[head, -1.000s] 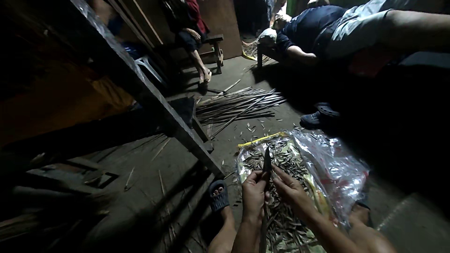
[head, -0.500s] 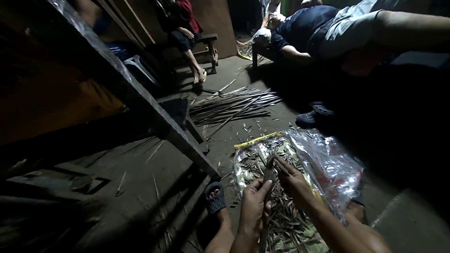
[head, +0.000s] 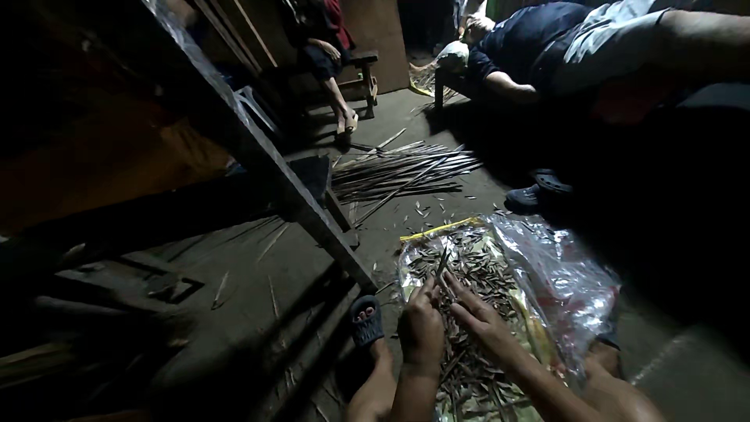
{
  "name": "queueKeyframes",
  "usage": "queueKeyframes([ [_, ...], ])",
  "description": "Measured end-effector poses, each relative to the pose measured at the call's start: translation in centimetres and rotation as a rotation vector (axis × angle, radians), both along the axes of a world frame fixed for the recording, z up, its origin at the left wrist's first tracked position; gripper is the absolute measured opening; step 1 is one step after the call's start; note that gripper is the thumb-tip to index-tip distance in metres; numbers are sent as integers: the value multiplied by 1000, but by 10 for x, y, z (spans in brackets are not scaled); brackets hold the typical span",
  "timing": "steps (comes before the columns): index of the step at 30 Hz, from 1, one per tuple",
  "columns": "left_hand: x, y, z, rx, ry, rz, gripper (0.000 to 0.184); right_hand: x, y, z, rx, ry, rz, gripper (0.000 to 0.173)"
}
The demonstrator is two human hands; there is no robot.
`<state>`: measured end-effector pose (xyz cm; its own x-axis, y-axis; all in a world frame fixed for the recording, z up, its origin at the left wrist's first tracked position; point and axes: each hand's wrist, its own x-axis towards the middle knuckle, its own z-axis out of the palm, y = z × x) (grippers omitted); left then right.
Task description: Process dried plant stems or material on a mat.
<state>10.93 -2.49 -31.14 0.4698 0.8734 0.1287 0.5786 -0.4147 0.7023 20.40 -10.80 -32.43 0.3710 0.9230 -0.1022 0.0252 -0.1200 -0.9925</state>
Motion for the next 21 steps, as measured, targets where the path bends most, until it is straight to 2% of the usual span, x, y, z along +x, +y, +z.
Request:
queueKeyframes([
  [5, 6, -8, -8, 305, 148, 11, 12, -7, 2, 0, 4, 73, -65, 48],
  [13, 10, -10, -10, 490, 179, 21, 7, -11, 4, -2, -23, 65, -147, 47],
  [15, 11, -12, -11, 484, 172, 8, 11, -13, 6, -3, -24, 71, -198, 46],
  [18, 11, -16, -13, 499, 176, -4, 28, -6, 9, -7, -52, 46, -266, 45],
  [21, 12, -18, -13, 495, 168, -6, 31, -2, 9, -5, -92, 26, -272, 45],
])
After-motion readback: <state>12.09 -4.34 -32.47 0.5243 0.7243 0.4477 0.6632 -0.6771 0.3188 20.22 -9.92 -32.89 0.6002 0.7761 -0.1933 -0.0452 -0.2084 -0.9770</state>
